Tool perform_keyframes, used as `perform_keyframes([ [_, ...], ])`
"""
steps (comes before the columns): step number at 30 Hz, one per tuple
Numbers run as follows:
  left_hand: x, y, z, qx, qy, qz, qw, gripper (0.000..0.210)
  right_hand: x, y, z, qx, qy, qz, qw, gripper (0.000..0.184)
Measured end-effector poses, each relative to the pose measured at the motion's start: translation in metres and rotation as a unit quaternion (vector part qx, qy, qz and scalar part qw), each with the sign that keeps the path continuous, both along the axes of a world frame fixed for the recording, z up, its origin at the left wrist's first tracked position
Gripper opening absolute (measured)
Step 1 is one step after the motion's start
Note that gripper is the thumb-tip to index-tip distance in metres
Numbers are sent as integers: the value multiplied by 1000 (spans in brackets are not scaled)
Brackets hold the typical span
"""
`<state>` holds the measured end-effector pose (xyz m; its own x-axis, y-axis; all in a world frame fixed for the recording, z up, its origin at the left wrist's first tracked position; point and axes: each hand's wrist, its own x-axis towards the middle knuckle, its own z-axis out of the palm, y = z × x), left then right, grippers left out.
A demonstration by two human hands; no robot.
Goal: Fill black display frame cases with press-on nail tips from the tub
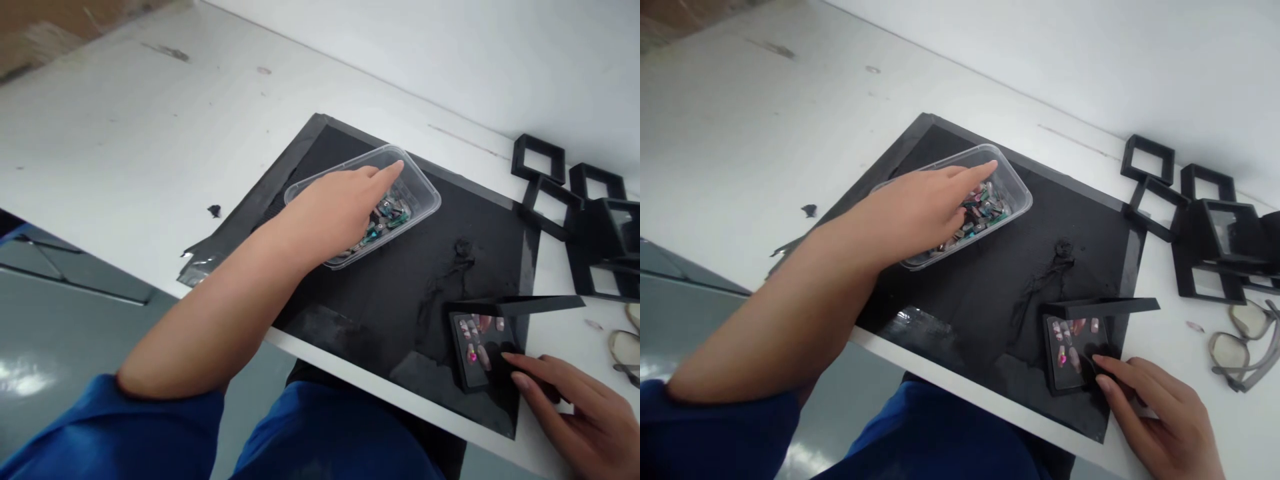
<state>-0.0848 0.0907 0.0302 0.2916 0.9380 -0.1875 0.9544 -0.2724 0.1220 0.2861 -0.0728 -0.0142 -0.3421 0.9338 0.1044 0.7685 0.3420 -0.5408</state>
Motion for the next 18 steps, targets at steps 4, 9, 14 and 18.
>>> perform_keyframes([
  [4, 1, 5, -7, 14, -25, -11, 1000, 85, -2, 2, 0, 3, -3, 13, 1000, 21],
  [9, 0, 5, -7, 37, -45, -31, 998, 85, -4, 3, 2, 9, 0, 17, 1000, 19],
  [14, 2, 1, -2, 61, -87, -45, 993, 77, -1, 4, 1, -2, 3, 22, 1000, 20],
  [18, 5, -4, -1, 94, -137, -82, 983, 71, -1, 6, 1, 26, -7, 39, 999, 20],
])
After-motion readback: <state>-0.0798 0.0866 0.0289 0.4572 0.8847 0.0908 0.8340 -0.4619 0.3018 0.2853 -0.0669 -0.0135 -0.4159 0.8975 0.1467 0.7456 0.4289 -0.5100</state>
